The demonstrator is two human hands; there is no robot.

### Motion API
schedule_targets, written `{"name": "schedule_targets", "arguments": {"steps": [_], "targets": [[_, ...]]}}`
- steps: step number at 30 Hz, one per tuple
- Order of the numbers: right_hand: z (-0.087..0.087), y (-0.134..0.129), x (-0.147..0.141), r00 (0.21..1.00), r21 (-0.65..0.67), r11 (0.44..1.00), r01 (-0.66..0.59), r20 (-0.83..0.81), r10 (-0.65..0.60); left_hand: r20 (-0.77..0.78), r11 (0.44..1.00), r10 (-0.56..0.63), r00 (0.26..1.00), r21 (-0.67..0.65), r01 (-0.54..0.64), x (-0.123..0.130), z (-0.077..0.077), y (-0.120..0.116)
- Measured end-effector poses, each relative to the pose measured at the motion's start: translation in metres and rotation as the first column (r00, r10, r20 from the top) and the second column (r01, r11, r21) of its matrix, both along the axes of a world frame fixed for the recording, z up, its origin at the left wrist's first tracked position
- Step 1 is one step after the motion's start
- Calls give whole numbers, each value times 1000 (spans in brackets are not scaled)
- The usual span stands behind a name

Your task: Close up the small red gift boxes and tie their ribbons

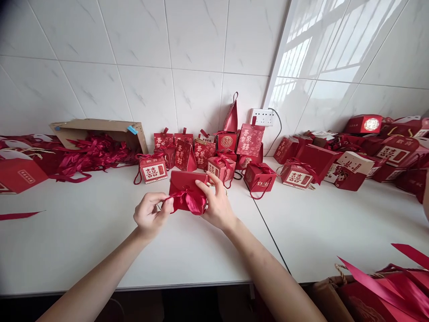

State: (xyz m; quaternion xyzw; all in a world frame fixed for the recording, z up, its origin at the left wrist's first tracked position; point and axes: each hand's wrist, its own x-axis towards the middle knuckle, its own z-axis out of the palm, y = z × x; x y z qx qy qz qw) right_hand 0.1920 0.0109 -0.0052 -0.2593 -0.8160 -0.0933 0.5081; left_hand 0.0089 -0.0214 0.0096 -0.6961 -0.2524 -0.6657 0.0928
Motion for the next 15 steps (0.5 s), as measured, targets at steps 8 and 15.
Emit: {"name": "schedule_targets", "arguments": {"steps": [8,15], "targets": [[7,-9,-2,990,182,981,-67,-107,87,-336,944,48,941,324,68,-1,24,-17],[13,-13,-3,976,255,967,-27,-200,81,-433,929,82,898,360,89,-2,27,-28]]}}
